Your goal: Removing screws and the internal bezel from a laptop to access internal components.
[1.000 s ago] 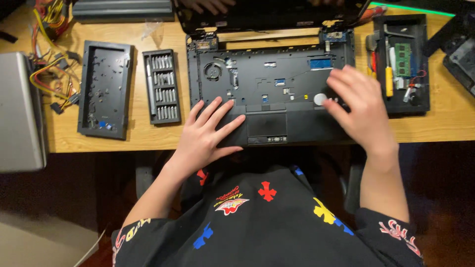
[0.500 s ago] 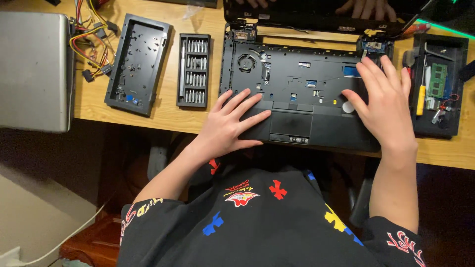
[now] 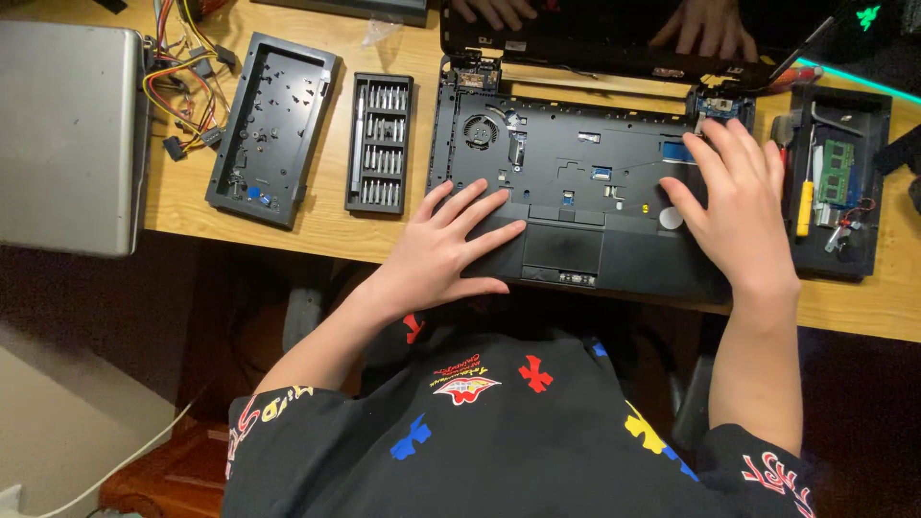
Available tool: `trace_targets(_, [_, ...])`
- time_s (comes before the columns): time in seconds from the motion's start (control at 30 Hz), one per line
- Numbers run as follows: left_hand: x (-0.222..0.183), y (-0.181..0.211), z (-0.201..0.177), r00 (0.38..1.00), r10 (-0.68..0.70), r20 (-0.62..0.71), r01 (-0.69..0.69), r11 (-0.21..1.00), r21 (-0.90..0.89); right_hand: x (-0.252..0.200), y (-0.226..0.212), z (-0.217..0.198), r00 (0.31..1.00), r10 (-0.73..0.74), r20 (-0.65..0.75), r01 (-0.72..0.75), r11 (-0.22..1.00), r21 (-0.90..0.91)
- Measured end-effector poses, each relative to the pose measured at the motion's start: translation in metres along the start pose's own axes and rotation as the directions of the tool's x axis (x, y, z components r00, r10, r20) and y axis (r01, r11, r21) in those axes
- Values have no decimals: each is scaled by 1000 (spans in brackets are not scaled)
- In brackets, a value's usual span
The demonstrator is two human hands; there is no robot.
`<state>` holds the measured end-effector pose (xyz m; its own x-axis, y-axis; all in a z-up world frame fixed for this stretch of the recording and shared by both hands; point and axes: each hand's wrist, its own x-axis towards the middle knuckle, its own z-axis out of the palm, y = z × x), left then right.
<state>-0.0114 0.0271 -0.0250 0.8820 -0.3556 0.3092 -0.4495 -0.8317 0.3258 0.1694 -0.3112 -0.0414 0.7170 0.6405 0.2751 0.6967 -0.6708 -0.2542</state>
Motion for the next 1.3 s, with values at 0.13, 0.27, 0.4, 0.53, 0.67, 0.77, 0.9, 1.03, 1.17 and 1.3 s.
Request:
trace_targets(0.13, [6, 5, -4, 1000, -7, 16, 8, 998, -61, 0, 15, -2, 999, -12, -30, 9, 997, -82])
trace_targets(0.27, [13, 19, 9, 1000, 16, 5, -16, 999, 31, 6, 32, 0, 998, -3, -61, -3, 996, -93])
trace_targets(0.4, [16, 25, 16, 1000, 15, -13, -14, 997, 72, 17, 34, 0, 997, -24, -75, 13, 990, -143])
trace_targets(0.53, [17, 25, 15, 999, -21, -49, 24, 998, 63, 19, 47, 9, 996, -38, -82, 25, 987, -157])
trace_targets(0.67, [16, 23, 18, 999, -28, -45, 29, 999, 34, 20, 55, 14, 998, 4, -63, -12, 991, -130])
trace_targets(0.77, [16, 25, 17, 999, -27, -48, 28, 999, 26, 23, 47, 10, 998, 10, -60, -17, 992, -125])
trace_targets(0.9, [13, 42, 21, 997, 22, -79, -15, 996, 93, 29, 26, 2, 998, -26, -63, 22, 997, -78])
trace_targets(1.03, [9, 52, 40, 974, 207, -87, -196, 973, 124, 40, 10, 5, 993, -116, -31, 115, 992, -45])
trace_targets(1.17, [12, 51, 47, 963, 225, -149, -214, 973, 85, 53, 5, 11, 976, -218, 6, 218, 974, -58])
trace_targets(1.3, [13, 50, 45, 967, 187, -171, -184, 982, 35, 59, 8, 19, 989, -143, 32, 141, 989, 39])
